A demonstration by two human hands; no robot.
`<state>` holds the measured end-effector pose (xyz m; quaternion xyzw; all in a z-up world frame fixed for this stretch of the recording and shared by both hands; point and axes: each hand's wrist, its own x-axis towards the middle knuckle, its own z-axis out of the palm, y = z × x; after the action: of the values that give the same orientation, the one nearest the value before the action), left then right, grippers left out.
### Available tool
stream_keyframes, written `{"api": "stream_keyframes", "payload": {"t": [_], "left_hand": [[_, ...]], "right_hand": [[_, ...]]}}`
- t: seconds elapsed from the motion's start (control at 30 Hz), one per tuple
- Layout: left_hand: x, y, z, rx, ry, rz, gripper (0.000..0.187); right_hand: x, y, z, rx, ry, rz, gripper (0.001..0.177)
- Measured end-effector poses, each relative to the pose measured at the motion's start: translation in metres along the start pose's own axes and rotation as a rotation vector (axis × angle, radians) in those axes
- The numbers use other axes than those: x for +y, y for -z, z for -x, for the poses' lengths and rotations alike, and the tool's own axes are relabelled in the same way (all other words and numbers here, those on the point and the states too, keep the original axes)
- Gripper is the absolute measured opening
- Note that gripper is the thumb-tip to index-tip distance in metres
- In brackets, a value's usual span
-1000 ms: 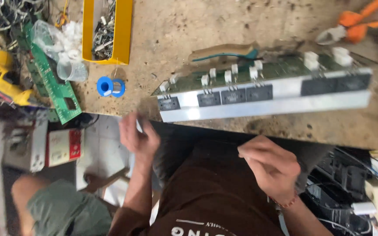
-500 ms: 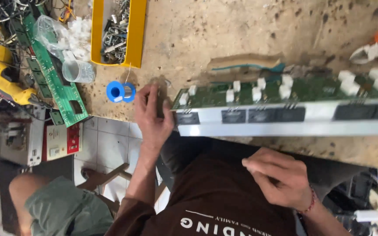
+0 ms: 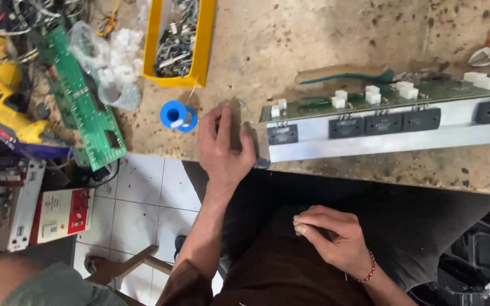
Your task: Soldering electronic components onto a circuit board and using pliers to trim leads.
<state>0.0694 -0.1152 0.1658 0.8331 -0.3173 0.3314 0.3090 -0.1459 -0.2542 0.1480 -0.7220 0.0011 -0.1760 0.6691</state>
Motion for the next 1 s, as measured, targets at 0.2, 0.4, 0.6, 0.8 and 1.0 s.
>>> {"api": "stream_keyframes", "payload": {"t": [0.2,0.4,0.6,0.8,1.0], "left_hand": [[0.003,0.0,0.0,0.068,0.031,-0.006,0.029],[0.006,-0.001,0.001,0.116,0.056,-0.022,0.028],[0.008,0.001,-0.001,0.119,0.061,-0.026,0.025],[0.004,0.004,0.0,0.085,0.062,-0.002,0.03],[0.006,0.008,-0.004,0.064,0.069,0.031,0.034]], "right_hand": [[-0.002,0.018,0.01,-0.05,0.018,-0.112,0.011],[-0.011,0.043,0.026,0.103,-0.036,-0.007,0.008],[-0.032,0.068,0.014,0.21,0.028,0.254,0.013],[-0.054,0.084,-0.005,0.282,0.104,0.246,0.009],[-0.071,0.117,-0.046,0.285,0.304,0.531,0.014]]}}
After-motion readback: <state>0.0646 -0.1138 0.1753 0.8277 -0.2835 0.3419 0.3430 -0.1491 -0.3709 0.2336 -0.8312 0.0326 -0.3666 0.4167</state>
